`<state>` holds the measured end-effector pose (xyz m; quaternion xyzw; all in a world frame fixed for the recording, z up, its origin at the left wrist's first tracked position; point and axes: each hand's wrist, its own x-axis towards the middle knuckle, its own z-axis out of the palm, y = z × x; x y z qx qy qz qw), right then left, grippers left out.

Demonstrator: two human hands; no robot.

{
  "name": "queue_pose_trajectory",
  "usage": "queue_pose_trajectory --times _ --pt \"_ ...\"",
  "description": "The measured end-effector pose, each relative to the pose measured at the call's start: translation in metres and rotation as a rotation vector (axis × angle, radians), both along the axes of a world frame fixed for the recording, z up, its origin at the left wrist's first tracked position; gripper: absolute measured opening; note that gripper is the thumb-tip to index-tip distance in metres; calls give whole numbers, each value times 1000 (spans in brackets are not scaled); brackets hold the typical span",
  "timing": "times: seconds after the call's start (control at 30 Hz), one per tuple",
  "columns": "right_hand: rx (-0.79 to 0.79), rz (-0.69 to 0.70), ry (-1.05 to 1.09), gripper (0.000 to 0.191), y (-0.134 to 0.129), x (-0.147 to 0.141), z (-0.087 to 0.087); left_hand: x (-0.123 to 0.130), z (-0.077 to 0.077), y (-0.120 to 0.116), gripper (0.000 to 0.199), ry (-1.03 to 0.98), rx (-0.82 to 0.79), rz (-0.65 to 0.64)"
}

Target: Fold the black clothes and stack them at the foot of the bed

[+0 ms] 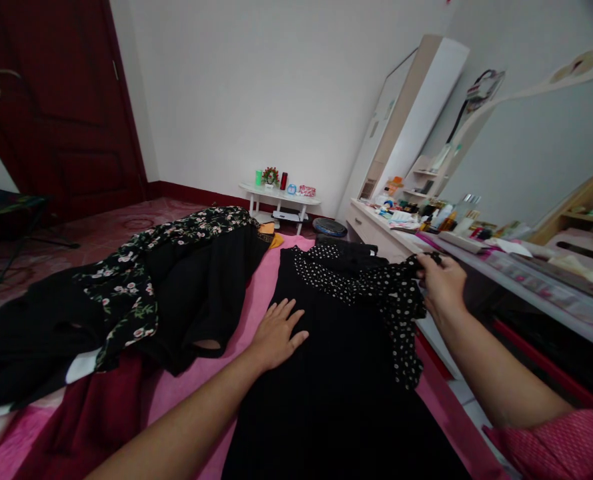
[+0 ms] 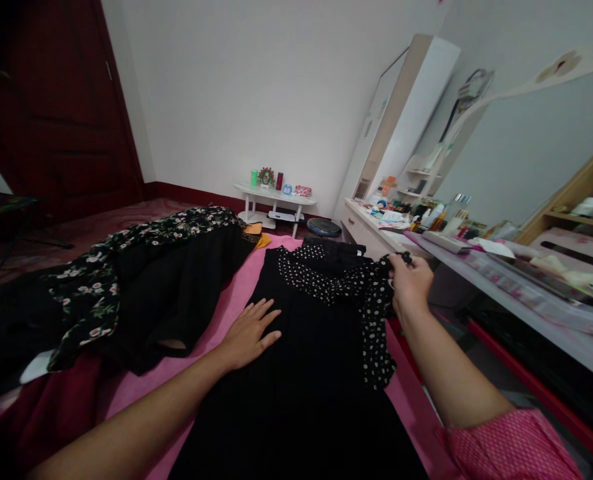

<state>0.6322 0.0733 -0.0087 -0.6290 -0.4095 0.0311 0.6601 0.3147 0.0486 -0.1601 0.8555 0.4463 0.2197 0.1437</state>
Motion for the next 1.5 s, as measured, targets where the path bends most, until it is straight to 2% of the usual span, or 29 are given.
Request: queue_pose_trajectory --times 0.1,0.17,0.23,0.33,0.4,0.47,0.53,0.63,0.7,0.8,0.87,0.93,1.0,1.07,1.1,1.23,1.3,1.43,1.5 --pt "115 227 -183 24 -34 -52 31 -4 3 2 47 -230 -65 23" --pt "37 404 -380 19 -69 -90 34 -7 5 4 44 -472 -132 73" --pt "-148 616 -612 12 -106 -123 19 -10 6 6 43 -685 -204 121" --pt "-365 905 -880 16 -149 -156 -26 -11 6 8 44 -816 -279 145" --pt "-414 1027 -992 21 -162 -165 -60 -10 6 9 45 -829 -299 151" --pt "-451 1128 -1091 17 -166 -170 -87 -9 5 9 45 -830 -304 159" --pt "-528 1243 -1145 7 -165 -171 -99 -8 4 10 44 -821 -305 161" --pt "-670 1451 -995 4 -154 -169 -89 -6 3 10 43 -767 -285 146" --pt "-684 1395 -792 9 -131 -164 -74 -4 4 10 41 -680 -254 126" --pt "-581 1033 -598 14 -67 -152 -60 -3 8 6 38 -517 -183 84" --pt "-555 756 -547 14 -11 -141 -61 -3 12 3 38 -456 -155 39" --pt "-654 432 -595 23 42 -131 -68 -4 15 1 38 -437 -154 -7" --pt "-729 294 -602 40 83 -123 -77 -5 15 0 39 -433 -160 -42" --pt "-800 242 -591 51 108 -120 -85 -6 14 1 42 -434 -161 -62" --pt "-833 228 -588 51 116 -120 -88 -6 13 1 43 -435 -163 -65" --pt "-877 209 -598 24 127 -126 -92 -5 10 4 50 -430 -180 -43" --pt "-838 199 -604 23 128 -132 -88 -3 9 4 53 -433 -198 -44" --pt "-738 232 -615 27 131 -147 -80 -1 9 4 35 -469 -262 -159" --pt "-703 279 -620 25 133 -157 -81 -2 9 3 27 -484 -280 -241"
